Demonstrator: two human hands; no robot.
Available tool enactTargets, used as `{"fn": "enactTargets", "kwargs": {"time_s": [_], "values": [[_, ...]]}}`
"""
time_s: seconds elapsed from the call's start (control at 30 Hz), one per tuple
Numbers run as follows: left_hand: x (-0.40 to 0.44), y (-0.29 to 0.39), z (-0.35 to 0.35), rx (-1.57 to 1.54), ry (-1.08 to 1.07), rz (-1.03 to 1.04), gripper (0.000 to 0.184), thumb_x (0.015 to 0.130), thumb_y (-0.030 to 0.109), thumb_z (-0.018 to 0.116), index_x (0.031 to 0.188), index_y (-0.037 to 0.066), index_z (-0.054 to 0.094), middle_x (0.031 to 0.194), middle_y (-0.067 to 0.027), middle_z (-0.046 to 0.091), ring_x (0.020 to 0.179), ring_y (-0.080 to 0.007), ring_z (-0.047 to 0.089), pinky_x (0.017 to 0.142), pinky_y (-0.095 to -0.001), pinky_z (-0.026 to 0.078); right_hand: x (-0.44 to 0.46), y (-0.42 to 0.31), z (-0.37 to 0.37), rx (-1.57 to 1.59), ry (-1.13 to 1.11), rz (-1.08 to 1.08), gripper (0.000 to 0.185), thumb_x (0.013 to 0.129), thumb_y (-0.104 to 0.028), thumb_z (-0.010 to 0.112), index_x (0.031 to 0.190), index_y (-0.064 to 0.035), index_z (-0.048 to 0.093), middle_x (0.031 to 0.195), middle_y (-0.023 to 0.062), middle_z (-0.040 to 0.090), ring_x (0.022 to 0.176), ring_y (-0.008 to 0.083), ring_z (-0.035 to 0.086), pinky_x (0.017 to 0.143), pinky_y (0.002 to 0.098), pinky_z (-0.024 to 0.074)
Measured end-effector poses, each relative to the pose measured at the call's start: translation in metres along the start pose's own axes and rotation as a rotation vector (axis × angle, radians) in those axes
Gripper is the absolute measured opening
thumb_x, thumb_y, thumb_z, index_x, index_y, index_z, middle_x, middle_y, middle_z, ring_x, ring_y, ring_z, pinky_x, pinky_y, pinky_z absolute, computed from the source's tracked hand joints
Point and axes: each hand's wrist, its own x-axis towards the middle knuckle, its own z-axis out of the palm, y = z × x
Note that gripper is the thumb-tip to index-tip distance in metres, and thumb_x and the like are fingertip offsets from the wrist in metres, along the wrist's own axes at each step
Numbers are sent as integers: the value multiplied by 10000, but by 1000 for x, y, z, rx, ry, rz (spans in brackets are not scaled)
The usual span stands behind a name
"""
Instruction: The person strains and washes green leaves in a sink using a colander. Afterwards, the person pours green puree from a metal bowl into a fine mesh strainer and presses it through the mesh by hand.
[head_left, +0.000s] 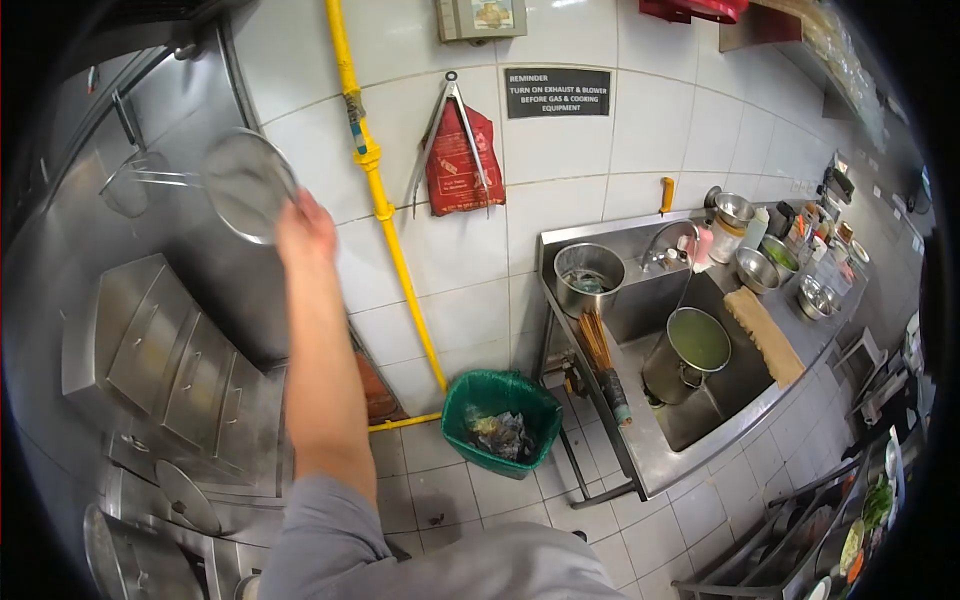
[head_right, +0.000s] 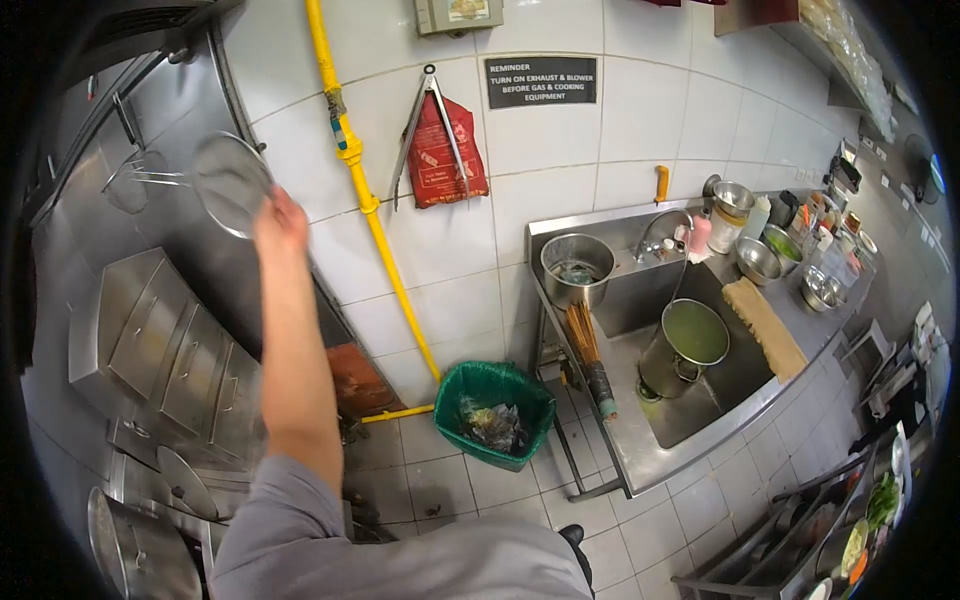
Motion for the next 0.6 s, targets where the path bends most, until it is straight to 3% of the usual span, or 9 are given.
{"fn": "enactTargets", "kwargs": {"time_s": [0.07, 0.13, 0.17, 0.23, 0.3, 0.4, 0.47, 0.53, 0.6], "values": [[-68, -48, -70, 175, 36, -141, 296, 1123, 213, 480, 1355, 29, 500, 1202, -80, 613, 990, -153, 646, 706, -213, 571, 21, -6, -16, 29, 128, -66, 539, 917, -465, 724, 1218, -19, 693, 1204, 266, 705, 1138, 413, 663, 999, 479, 524], [-143, -87, -114, 280, 109, -188, 302, 1068, 134, 583, 1350, 65, 501, 1275, -62, 611, 972, -165, 644, 633, -224, 482, 48, -15, -43, 59, 295, -163, 507, 910, -439, 743, 1189, -18, 702, 1163, 275, 720, 1099, 422, 681, 975, 486, 538], [-183, -103, -120, 344, 125, -168, 310, 1058, 118, 599, 1350, 73, 506, 1231, -55, 630, 932, -161, 649, 621, -221, 466, 60, -18, -52, 131, 391, -266, 443, 883, -261, 779, 1203, 25, 670, 1194, 265, 663, 1190, 436, 599, 1033, 531, 491], [-233, -125, -138, 412, 136, -197, 321, 1047, 102, 614, 1350, 81, 510, 1187, -49, 648, 892, -157, 654, 608, -218, 450, 33, -75, -113, 141, 498, -331, 396, 900, -207, 754, 1220, 13, 676, 1299, 275, 639, 1289, 456, 558, 1119, 503, 439], [-271, -146, -159, 635, -36, -255, 292, 1051, 118, 621, 1328, 64, 548, 1053, -33, 676, 810, -137, 657, 598, -225, 433, -4, -136, -174, 163, 613, -419, 377, 925, -158, 733, 1272, -19, 680, 1445, 267, 565, 1348, 439, 529, 1145, 488, 428], [-325, -165, -133, 890, -207, -353, 249, 1054, 139, 627, 1283, 48, 588, 946, -16, 673, 748, -118, 653, 604, -245, 444, -26, -192, -230, 183, 774, -538, 386, 893, -128, 771, 1266, -62, 697, 1486, 242, 536, 1367, 436, 508, 1146, 492, 426], [-364, -181, -112, 973, -302, -393, 223, 1057, 143, 624, 1247, 29, 607, 971, -20, 676, 766, -115, 668, 602, -257, 443, -39, -218, -264, 163, 870, -664, 419, 874, -123, 792, 1280, -85, 698, 1530, 238, 490, 1394, 448, 475, 1154, 511, 410], [-406, -201, -95, 1145, -583, -355, 214, 1062, 153, 618, 1216, 5, 615, 964, -39, 691, 799, -135, 686, 620, -274, 466, -54, -236, -302, 160, 1001, -758, 518, 848, -157, 825, 1339, -110, 669, 1587, 243, 421, 1439, 465, 424, 1168, 539, 383], [-455, -229, -75, 1167, -720, -300, 183, 1056, 152, 620, 1143, -5, 654, 872, -72, 712, 763, -173, 697, 632, -316, 500, -52, -229, -334, 165, 1108, -764, 591, 830, -187, 849, 1380, -124, 646, 1614, 246, 385, 1468, 471, 394, 1175, 556, 367]]}}
